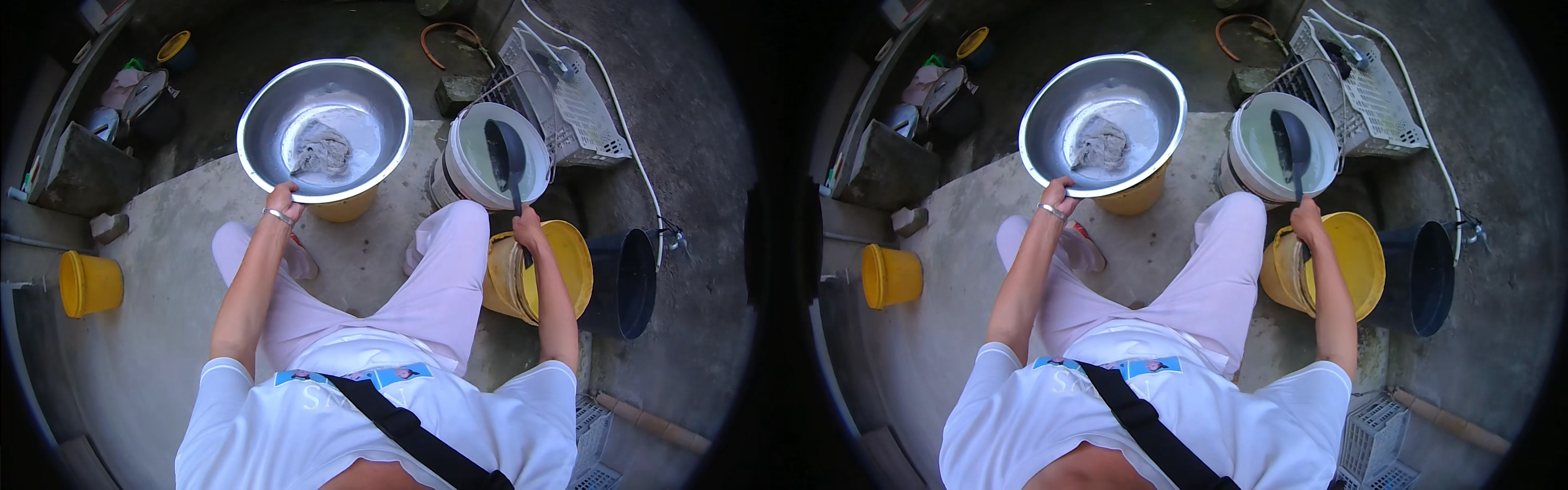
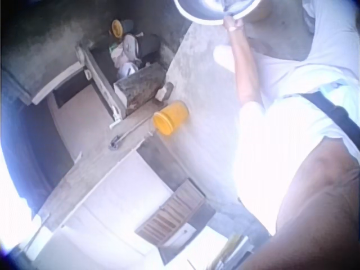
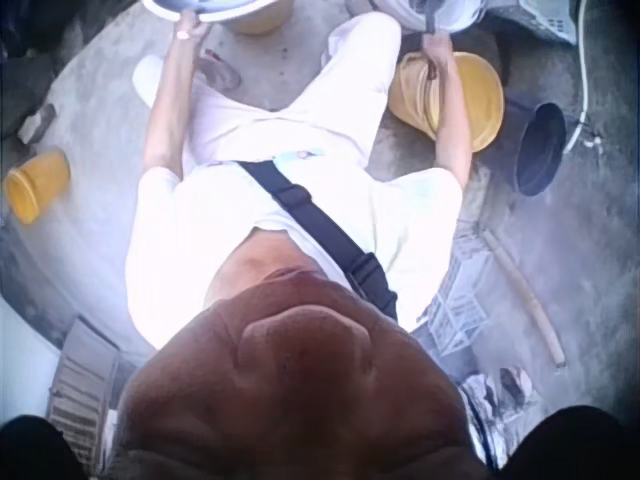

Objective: The person washes a grey cloth by hand in a metal basin filled with soapy water. They repeatedly scrub, wring, and submerge the cloth, then transfer the basin to a different location and continue rinsing the cloth.

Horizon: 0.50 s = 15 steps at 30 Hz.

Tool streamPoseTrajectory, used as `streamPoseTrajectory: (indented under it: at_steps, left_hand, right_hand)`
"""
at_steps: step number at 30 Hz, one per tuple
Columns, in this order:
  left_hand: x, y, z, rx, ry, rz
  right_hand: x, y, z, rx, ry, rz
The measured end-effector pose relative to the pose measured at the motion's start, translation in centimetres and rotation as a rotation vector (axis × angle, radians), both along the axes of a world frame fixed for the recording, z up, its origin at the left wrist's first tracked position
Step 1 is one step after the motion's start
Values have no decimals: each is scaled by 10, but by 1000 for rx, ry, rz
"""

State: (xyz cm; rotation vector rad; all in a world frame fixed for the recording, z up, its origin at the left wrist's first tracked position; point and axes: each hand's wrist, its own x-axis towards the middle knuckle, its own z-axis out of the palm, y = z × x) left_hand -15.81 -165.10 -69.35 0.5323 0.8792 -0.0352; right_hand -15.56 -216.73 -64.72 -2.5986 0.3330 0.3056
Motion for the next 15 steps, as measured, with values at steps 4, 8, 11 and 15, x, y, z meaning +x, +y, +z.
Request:
streamPoseTrajectory:
  at_steps: [4, 8, 11, 15]
  left_hand:
    - [-5, 3, 1, -23, -28, -75]
    - [-6, -1, 3, 31, -5, -92]
    - [-8, 1, 1, 40, -11, -111]
    - [-10, -1, 5, 38, -29, -142]
  right_hand:
    - [12, 37, 34, 918, 362, -505]
    - [9, 18, 26, 1755, 475, -776]
    - [-1, 16, 19, 1885, 433, -728]
    - [-19, 10, 9, 1858, 330, -641]
